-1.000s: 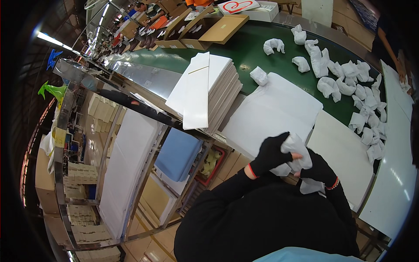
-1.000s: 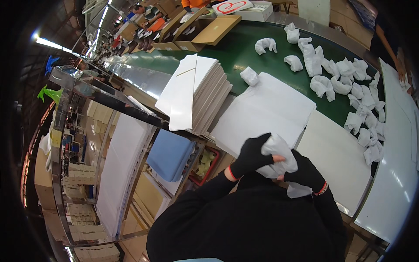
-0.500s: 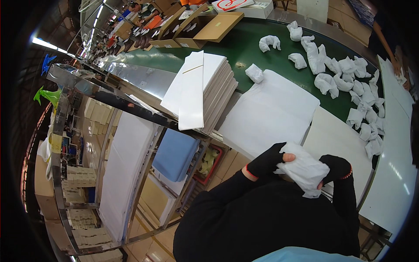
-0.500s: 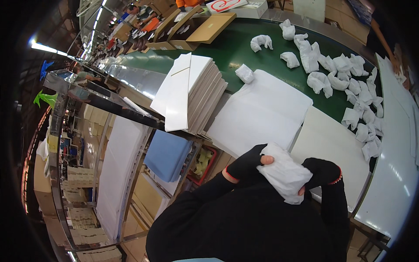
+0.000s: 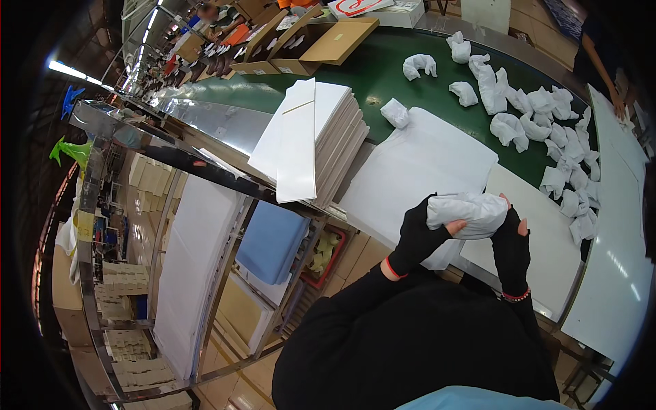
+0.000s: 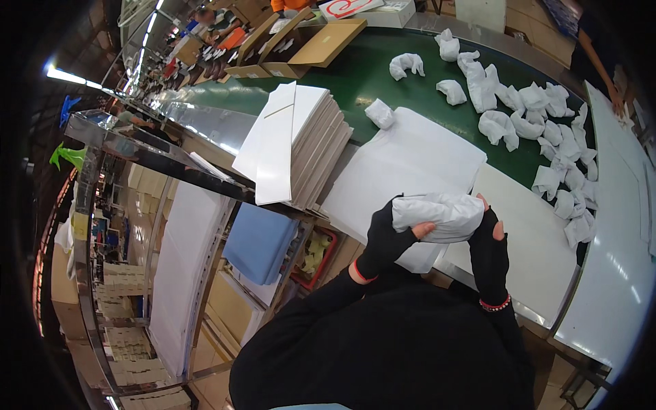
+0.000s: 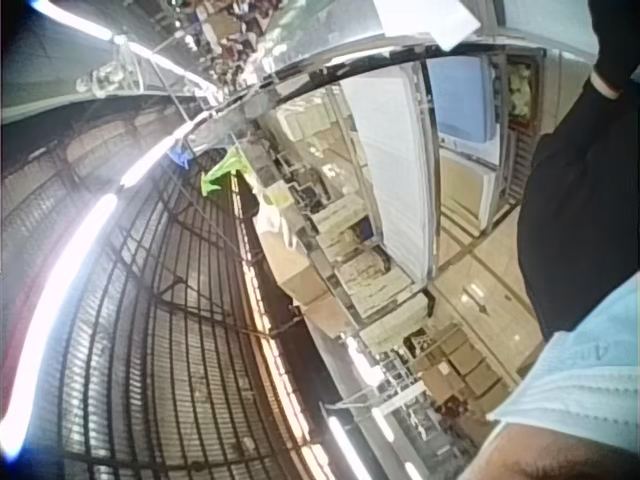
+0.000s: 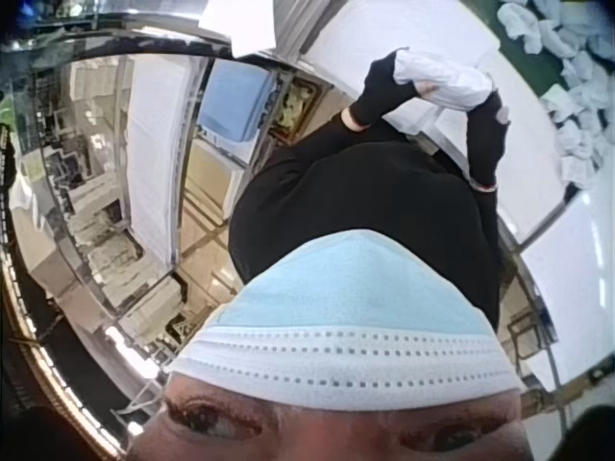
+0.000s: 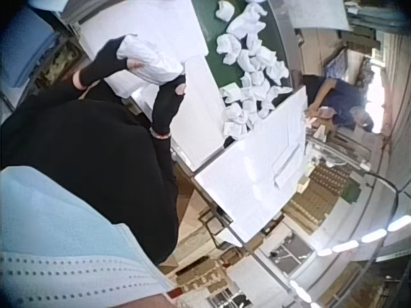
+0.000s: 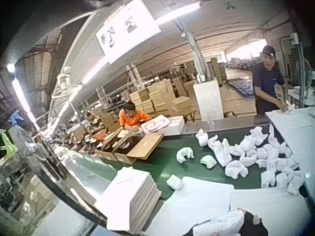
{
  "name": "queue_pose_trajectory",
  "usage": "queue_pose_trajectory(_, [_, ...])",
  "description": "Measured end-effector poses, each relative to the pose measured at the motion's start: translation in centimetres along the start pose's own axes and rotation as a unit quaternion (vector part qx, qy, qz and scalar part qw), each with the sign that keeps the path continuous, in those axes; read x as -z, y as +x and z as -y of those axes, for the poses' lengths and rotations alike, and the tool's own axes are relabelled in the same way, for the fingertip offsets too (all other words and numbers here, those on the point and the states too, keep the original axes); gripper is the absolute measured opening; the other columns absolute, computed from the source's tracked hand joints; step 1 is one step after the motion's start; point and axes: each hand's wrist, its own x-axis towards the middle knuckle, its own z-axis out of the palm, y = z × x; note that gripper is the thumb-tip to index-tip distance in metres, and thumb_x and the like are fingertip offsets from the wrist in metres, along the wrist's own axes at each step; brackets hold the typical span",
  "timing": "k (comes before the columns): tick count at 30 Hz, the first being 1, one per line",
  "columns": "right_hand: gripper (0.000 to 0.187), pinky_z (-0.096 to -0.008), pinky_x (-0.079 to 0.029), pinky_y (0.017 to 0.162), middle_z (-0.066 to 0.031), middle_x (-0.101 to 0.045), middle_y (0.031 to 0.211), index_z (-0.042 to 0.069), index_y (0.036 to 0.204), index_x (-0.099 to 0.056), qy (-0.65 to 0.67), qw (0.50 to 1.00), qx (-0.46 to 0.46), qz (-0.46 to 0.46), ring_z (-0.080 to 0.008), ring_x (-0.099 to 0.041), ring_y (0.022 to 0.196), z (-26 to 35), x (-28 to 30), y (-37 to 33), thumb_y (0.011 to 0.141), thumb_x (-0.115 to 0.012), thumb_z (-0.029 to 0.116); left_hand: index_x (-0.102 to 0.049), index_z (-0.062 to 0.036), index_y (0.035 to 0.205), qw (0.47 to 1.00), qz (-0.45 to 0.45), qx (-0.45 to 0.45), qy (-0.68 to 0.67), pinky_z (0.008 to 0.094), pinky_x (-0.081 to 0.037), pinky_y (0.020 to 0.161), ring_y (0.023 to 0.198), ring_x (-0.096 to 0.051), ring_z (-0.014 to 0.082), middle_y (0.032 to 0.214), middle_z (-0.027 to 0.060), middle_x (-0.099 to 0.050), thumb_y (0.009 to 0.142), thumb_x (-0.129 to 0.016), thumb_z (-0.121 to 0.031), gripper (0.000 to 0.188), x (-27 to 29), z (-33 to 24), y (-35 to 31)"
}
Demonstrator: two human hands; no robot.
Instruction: The person stands at a green workbench in a warehouse and repeatedly wraps small white items in white paper. They pick up a crumpled item, place it on a sheet of paper, fold the paper around it, and place the wrapped bundle on a growing pile to the right.
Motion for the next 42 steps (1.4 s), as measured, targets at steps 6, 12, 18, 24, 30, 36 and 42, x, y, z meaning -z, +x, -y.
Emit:
queue_pose_trajectory(6, [0.06, -0.0284, -0.047, 0.086, -0.008, -0.061, 0.111, -0.002, 0.128, -0.052, -0.29, 0.957, -0.015, 0.016, -0.0169, -0.058, 0.101, 1.6, -1.6, -1.4, 0.082, -0.073, 0.029, -0.065, -0.001, 0.11, 0.982, 0.077, 0.118, -0.126, 0.0282, -0.05, 0.08, 0.089, -0.064, 0.0132, 0.1, 0.0074, -0.068, 0.08, -0.076, -0.01, 0.033, -0.2, -1.2, -0.4])
queue_pose_trajectory(12, [0.048, -0.027, -0.049, 0.074, -0.0059, -0.065, 0.099, -0.001, 0.111, -0.063, -0.315, 0.947, 0.023, 0.057, -0.0124, -0.06, 0.085, 2.4, -2.1, -0.8, 0.07, -0.082, 0.014, -0.067, 0.0001, 0.104, 0.997, 0.066, 0.015, -0.039, 0.0267, -0.049, 0.073, 0.083, -0.063, 0.0127, 0.091, 0.0047, -0.066, 0.078, -0.075, -0.005, 0.028, -0.6, -3.3, -1.1])
queue_pose_trajectory(18, [0.031, -0.0261, -0.046, 0.064, -0.0032, -0.064, 0.081, -0.002, 0.086, -0.067, -0.305, 0.947, -0.009, 0.097, -0.0132, -0.061, 0.073, 2.7, -1.6, -1.0, 0.068, -0.085, 0.015, -0.067, 0.0, 0.098, 0.96, 0.159, 0.128, -0.19, 0.0263, -0.049, 0.073, 0.082, -0.062, 0.012, 0.089, 0.0045, -0.065, 0.073, -0.081, -0.01, 0.03, 0.3, -2.1, -0.1])
queue_pose_trajectory(24, [0.029, -0.0241, -0.045, 0.06, -0.003, -0.063, 0.075, -0.003, 0.09, -0.069, -0.387, 0.915, 0.071, 0.089, -0.0117, -0.06, 0.068, 2.1, -0.3, -0.4, 0.067, -0.083, 0.005, -0.062, -0.0016, 0.086, 0.972, 0.129, 0.051, -0.187, 0.0253, -0.044, 0.068, 0.077, -0.055, 0.0093, 0.081, 0.0007, -0.059, 0.083, -0.072, -0.036, 0.036, -0.3, -1.4, -0.3])
queue_pose_trajectory(30, [0.016, -0.0234, -0.046, 0.061, -0.0072, -0.064, 0.083, 0.0, 0.083, -0.065, -0.293, 0.94, -0.037, 0.168, -0.0113, -0.061, 0.065, 1.9, -1.4, -0.7, 0.072, -0.077, 0.002, -0.059, -0.0028, 0.081, 0.986, 0.045, 0.032, -0.156, 0.0253, -0.04, 0.065, 0.071, -0.051, 0.0094, 0.074, 0.0011, -0.055, 0.093, -0.055, -0.034, 0.034, -1.9, -0.2, -0.6])
queue_pose_trajectory(36, [0.036, -0.0284, -0.043, 0.077, -0.0091, -0.059, 0.096, 0.0, 0.096, -0.056, -0.057, 0.978, 0.021, 0.197, -0.0157, -0.055, 0.083, -1.9, 1.1, -0.6, 0.093, -0.052, 0.036, -0.057, -0.0042, 0.08, 0.98, 0.039, 0.078, -0.179, 0.0253, -0.04, 0.064, 0.071, -0.049, 0.0061, 0.075, -0.0009, -0.055, 0.097, -0.053, -0.025, 0.027, -2.2, -1.6, -1.0])
queue_pose_trajectory(42, [0.067, -0.0287, -0.037, 0.092, -0.0121, -0.052, 0.122, -0.001, 0.14, -0.037, 0.064, 0.986, 0.091, 0.121, -0.0185, -0.051, 0.095, -3.8, -3.5, 0.2, 0.095, -0.036, 0.049, -0.061, -0.0023, 0.11, 0.97, 0.085, 0.043, -0.225, 0.0273, -0.043, 0.088, 0.096, -0.055, 0.011, 0.1, 0.0049, -0.063, 0.098, -0.051, -0.027, 0.029, -3.6, -1.6, -0.9])
